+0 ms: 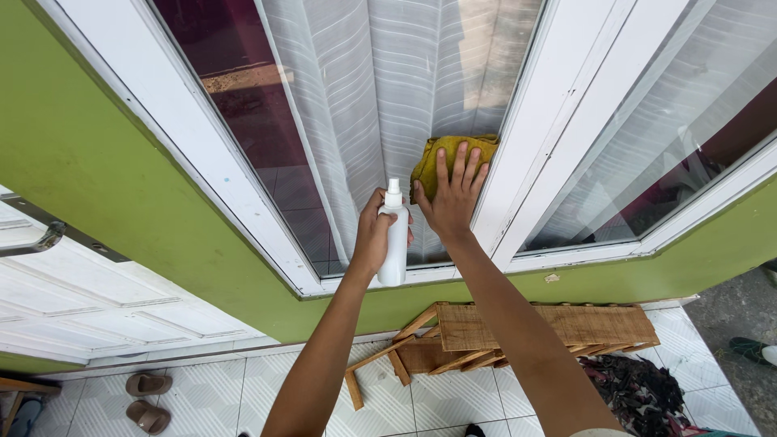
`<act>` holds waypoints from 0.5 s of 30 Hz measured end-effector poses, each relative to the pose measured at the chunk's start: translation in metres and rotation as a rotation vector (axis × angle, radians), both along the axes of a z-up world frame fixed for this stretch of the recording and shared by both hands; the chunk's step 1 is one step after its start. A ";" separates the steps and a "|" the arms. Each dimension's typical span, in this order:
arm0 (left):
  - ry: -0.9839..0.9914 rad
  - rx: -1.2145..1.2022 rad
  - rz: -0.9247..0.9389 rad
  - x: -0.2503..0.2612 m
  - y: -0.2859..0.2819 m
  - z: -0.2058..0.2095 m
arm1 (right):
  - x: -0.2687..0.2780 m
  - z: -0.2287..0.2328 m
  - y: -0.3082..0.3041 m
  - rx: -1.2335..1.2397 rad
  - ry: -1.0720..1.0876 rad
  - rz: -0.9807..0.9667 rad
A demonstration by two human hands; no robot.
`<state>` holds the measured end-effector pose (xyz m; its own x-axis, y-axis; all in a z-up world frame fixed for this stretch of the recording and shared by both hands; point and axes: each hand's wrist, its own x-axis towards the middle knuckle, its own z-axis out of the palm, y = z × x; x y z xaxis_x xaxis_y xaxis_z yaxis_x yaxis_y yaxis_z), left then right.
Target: The person cleans a window by spraying liquid from a spray bottle onto the glass and wiping it with a cloth.
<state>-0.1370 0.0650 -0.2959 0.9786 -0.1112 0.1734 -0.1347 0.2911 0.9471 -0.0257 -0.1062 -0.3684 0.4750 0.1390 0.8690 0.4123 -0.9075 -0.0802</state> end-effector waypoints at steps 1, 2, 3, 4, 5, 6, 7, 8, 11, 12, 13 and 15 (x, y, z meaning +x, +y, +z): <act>0.004 -0.001 0.000 -0.004 0.002 -0.009 | -0.002 -0.006 0.002 -0.001 0.017 -0.010; 0.020 0.006 -0.018 -0.009 0.002 -0.016 | -0.004 -0.010 0.003 -0.001 0.035 -0.021; 0.041 0.012 -0.033 -0.014 0.002 -0.023 | -0.006 -0.011 0.004 -0.001 0.043 -0.020; 0.049 0.012 -0.032 -0.018 0.002 -0.027 | -0.005 -0.009 0.004 0.002 0.056 -0.036; 0.010 0.001 -0.054 -0.021 0.002 -0.029 | -0.003 -0.004 0.004 0.007 0.065 -0.055; -0.028 -0.010 -0.075 -0.024 0.003 -0.030 | -0.004 0.003 0.003 0.008 0.070 -0.055; -0.024 -0.005 -0.077 -0.027 0.005 -0.028 | -0.004 0.013 0.002 0.006 0.060 -0.055; -0.055 -0.005 -0.089 -0.030 0.007 -0.025 | -0.003 0.025 0.001 0.004 0.049 -0.054; -0.105 -0.040 -0.128 -0.035 0.010 -0.013 | 0.003 0.077 -0.004 -0.031 -0.019 -0.097; -0.131 -0.079 -0.143 -0.036 0.010 -0.008 | 0.005 0.098 -0.007 -0.050 -0.049 -0.114; -0.130 -0.082 -0.142 -0.036 0.008 -0.002 | 0.007 0.123 -0.008 -0.048 -0.078 -0.110; -0.056 0.053 -0.064 -0.036 0.007 0.009 | 0.008 0.172 -0.009 -0.044 -0.105 -0.101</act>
